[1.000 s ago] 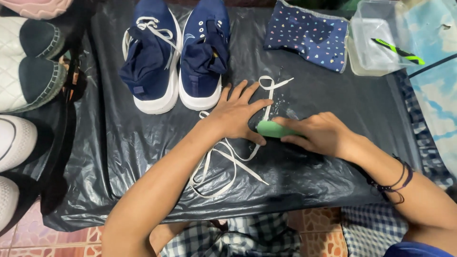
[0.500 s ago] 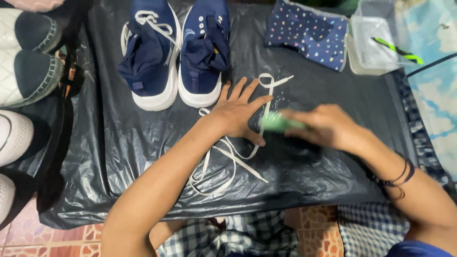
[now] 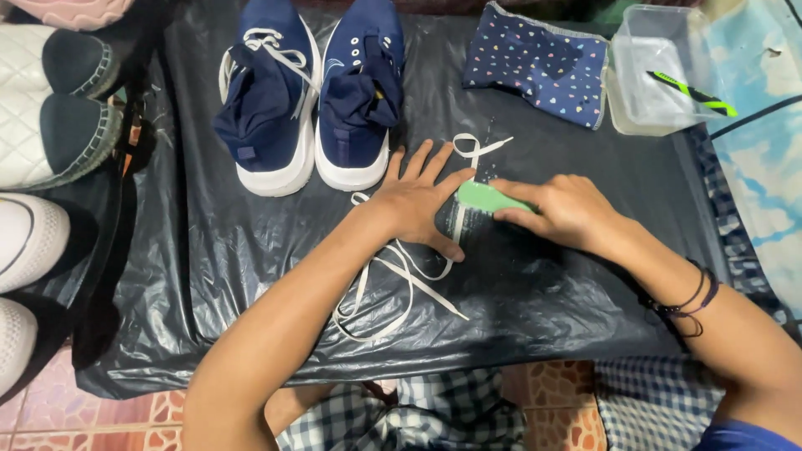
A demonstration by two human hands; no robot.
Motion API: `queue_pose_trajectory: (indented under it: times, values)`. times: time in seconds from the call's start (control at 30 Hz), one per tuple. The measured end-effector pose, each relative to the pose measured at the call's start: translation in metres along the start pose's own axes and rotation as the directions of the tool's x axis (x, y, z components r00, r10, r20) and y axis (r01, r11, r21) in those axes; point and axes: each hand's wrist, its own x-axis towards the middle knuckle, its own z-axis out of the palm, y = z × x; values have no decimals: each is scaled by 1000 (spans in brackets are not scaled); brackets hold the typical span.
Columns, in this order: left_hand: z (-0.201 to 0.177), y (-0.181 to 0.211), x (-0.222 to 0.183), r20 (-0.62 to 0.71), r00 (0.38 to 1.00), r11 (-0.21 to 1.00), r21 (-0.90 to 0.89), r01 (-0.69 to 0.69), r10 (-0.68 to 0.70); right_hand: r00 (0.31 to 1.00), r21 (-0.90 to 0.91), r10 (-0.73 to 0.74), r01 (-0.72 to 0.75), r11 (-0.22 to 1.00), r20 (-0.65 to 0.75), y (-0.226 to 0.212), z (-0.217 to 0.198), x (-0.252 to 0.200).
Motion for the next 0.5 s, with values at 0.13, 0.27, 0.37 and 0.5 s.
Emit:
queue_pose_trajectory:
  times: [0.13, 0.27, 0.37, 0.5]
  values:
    - [-6, 2, -2, 22, 1000, 1000, 2, 11, -11, 993, 5, -89, 89, 996, 82, -17, -4, -11]
    - [-2, 3, -3, 45, 999, 1000, 26, 11, -12, 993, -88, 29, -19, 996, 111, -8, -12, -5]
    - [-8, 5, -4, 46, 999, 998, 56, 17, -19, 994, -56, 36, -30, 998, 99, -16, -13, -12]
    - [-10, 4, 0, 68, 997, 996, 78, 35, -41, 999, -97, 34, -32, 995, 28, -5, -22, 0]
